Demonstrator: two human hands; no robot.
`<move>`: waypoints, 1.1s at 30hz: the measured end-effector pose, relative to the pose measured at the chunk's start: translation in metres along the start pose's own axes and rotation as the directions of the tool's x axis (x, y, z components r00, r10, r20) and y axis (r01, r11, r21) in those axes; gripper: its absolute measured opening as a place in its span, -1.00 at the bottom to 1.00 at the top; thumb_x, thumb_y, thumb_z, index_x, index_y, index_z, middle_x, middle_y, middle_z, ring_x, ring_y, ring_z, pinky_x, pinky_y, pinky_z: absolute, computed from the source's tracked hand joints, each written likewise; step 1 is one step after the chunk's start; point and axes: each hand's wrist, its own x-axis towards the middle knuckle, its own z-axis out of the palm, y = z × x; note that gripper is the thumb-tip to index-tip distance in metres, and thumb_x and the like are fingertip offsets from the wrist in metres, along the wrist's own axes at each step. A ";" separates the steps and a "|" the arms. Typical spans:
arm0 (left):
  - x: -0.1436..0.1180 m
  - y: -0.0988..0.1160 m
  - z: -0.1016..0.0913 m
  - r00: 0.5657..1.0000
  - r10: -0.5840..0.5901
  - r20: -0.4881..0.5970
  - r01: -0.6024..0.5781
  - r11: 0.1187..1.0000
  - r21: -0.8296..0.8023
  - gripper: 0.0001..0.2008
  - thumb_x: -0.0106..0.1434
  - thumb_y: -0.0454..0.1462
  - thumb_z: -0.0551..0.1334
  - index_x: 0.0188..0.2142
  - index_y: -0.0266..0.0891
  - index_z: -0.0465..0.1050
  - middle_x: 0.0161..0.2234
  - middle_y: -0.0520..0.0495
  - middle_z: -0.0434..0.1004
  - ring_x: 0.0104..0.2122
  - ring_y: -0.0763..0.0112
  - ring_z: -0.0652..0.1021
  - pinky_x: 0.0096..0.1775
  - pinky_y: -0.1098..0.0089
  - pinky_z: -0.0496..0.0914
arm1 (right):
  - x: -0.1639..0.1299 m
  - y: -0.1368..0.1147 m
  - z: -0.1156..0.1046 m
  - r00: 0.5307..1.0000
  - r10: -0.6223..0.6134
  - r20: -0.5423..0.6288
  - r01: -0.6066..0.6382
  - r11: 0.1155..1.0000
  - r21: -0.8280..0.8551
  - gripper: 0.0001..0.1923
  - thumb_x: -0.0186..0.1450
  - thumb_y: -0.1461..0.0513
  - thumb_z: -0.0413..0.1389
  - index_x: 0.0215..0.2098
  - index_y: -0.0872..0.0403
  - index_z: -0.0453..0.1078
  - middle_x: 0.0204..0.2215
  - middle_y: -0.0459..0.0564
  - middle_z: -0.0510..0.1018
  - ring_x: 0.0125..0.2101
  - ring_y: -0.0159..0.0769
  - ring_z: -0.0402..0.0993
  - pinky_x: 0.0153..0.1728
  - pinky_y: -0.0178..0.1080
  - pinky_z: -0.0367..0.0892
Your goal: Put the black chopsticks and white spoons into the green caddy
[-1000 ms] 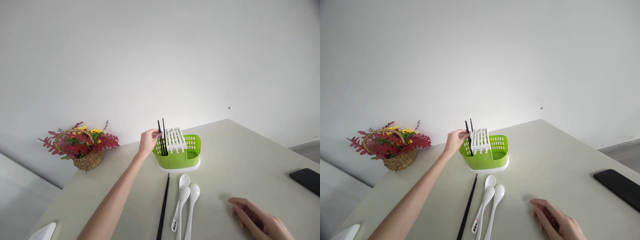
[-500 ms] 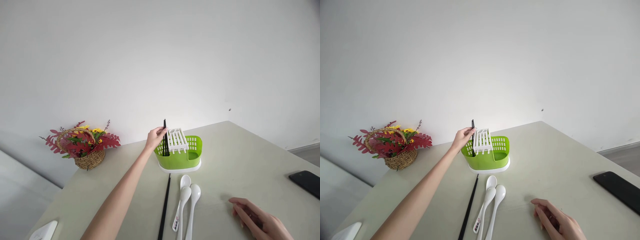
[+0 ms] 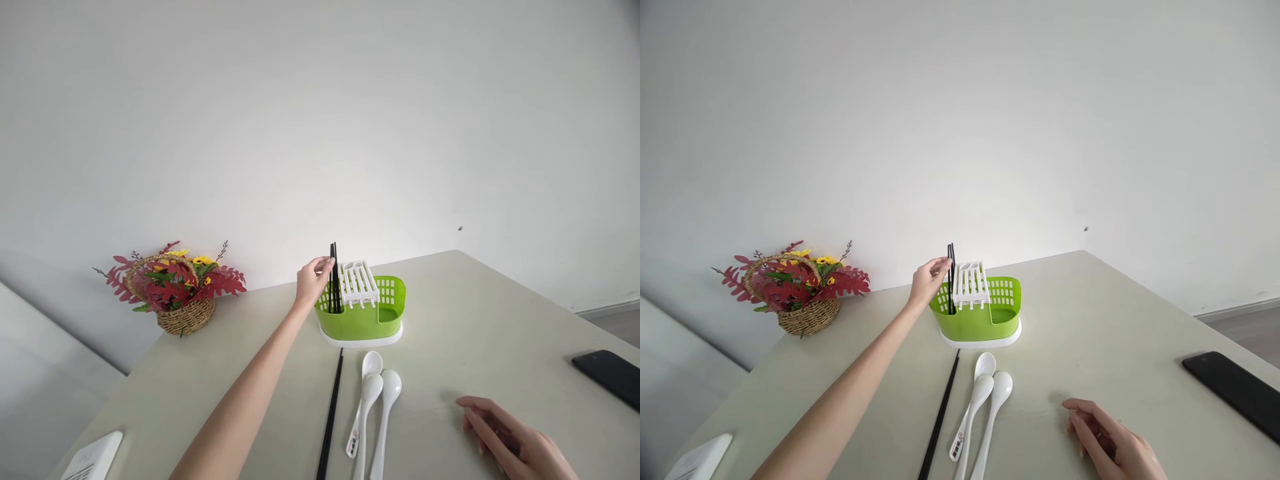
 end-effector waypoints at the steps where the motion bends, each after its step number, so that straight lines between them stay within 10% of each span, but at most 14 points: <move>1: -0.003 0.001 -0.002 1.000 0.000 -0.027 0.000 1.000 -0.001 -0.69 0.36 -0.04 0.26 -0.08 -0.20 0.57 -0.01 -0.17 0.68 0.00 0.25 0.64 0.00 0.30 0.51 | 0.000 0.000 0.000 1.000 0.000 0.005 0.000 1.000 -0.002 -0.55 0.32 -0.15 0.08 -0.05 -0.09 0.55 -0.47 -0.11 0.62 -0.45 -0.30 0.58 -0.39 -0.41 0.46; 9: -0.071 -0.003 -0.027 0.862 -0.182 -0.473 0.171 0.983 -0.066 -0.64 0.42 0.02 0.09 -0.07 -0.19 0.44 -0.07 -0.17 0.62 -0.12 0.32 0.62 -0.14 0.39 0.48 | -0.002 0.001 0.000 1.000 0.019 0.000 -0.019 0.999 -0.030 -0.51 0.33 -0.18 0.03 -0.04 -0.09 0.55 -0.43 -0.10 0.64 -0.41 -0.30 0.60 -0.34 -0.40 0.46; 13: -0.135 -0.016 -0.030 0.951 -0.286 -0.119 0.301 0.944 0.136 -0.64 0.36 0.04 0.14 -0.16 -0.17 0.47 -0.33 -0.03 0.59 -0.37 0.35 0.58 -0.31 0.40 0.45 | -0.002 0.001 0.000 0.999 0.029 -0.022 -0.029 0.999 -0.031 -0.50 0.33 -0.19 0.03 -0.06 -0.09 0.55 -0.40 -0.09 0.65 -0.41 -0.31 0.59 -0.32 -0.39 0.46; 17: -0.190 -0.020 -0.029 0.925 -0.338 0.175 0.250 0.887 0.389 -0.65 0.34 0.04 0.16 -0.18 -0.17 0.45 -0.30 -0.06 0.57 -0.34 0.30 0.58 -0.25 0.33 0.45 | -0.002 0.001 -0.001 0.999 0.030 -0.032 -0.031 0.999 -0.031 -0.51 0.30 -0.19 0.05 -0.07 -0.10 0.56 -0.37 -0.08 0.67 -0.41 -0.30 0.60 -0.33 -0.39 0.47; 33: -0.174 0.012 -0.049 0.788 -0.543 0.289 -0.003 0.466 0.885 -0.92 0.18 -0.30 0.26 -0.37 -0.19 0.57 -0.26 -0.22 0.66 -0.18 0.00 0.66 -0.19 0.22 0.39 | -0.006 0.001 0.002 0.997 0.058 -0.049 -0.058 0.998 -0.001 -0.48 0.33 -0.20 0.03 0.01 -0.07 0.48 -0.39 -0.09 0.64 -0.44 -0.31 0.56 -0.34 -0.36 0.43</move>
